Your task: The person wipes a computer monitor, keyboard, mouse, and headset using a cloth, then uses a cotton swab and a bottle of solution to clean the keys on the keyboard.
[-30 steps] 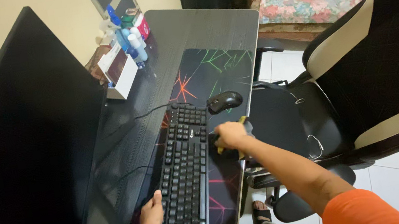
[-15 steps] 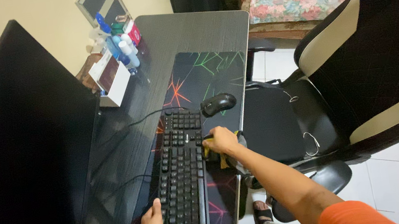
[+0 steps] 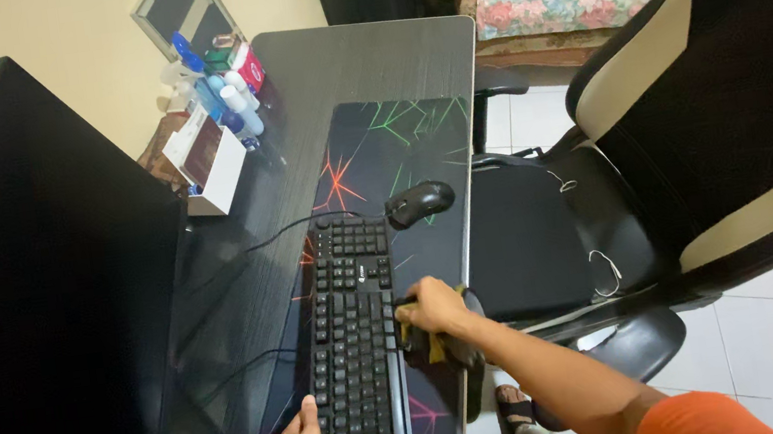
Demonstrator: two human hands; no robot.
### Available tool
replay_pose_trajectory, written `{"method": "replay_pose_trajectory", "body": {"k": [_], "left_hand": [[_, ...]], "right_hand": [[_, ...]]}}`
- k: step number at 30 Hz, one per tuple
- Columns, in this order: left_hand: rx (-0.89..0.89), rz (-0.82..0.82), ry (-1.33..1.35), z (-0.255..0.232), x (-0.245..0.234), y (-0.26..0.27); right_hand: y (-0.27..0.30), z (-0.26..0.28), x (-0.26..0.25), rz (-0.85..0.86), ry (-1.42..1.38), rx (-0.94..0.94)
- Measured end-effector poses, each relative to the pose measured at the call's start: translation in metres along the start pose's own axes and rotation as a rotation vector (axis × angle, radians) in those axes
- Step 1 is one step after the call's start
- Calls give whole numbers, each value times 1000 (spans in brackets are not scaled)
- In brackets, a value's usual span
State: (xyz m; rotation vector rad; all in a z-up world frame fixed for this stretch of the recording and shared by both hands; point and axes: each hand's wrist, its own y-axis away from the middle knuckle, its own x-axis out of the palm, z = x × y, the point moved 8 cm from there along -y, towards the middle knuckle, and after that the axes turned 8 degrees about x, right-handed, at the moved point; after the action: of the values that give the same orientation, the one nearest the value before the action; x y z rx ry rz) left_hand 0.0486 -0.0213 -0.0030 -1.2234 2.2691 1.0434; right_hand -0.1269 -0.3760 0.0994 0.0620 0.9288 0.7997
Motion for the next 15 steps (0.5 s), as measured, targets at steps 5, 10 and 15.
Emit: {"method": "replay_pose_trajectory", "body": {"k": [5, 10, 15], "left_hand": [[63, -21, -166, 3, -7, -7], [-144, 72, -157, 29, 6, -31], [-156, 53, -132, 41, 12, -31]], "right_hand": [[-58, -3, -21, -116, -91, 182], [-102, 7, -43, -208, -119, 212], [-48, 27, -41, -375, -15, -199]]}}
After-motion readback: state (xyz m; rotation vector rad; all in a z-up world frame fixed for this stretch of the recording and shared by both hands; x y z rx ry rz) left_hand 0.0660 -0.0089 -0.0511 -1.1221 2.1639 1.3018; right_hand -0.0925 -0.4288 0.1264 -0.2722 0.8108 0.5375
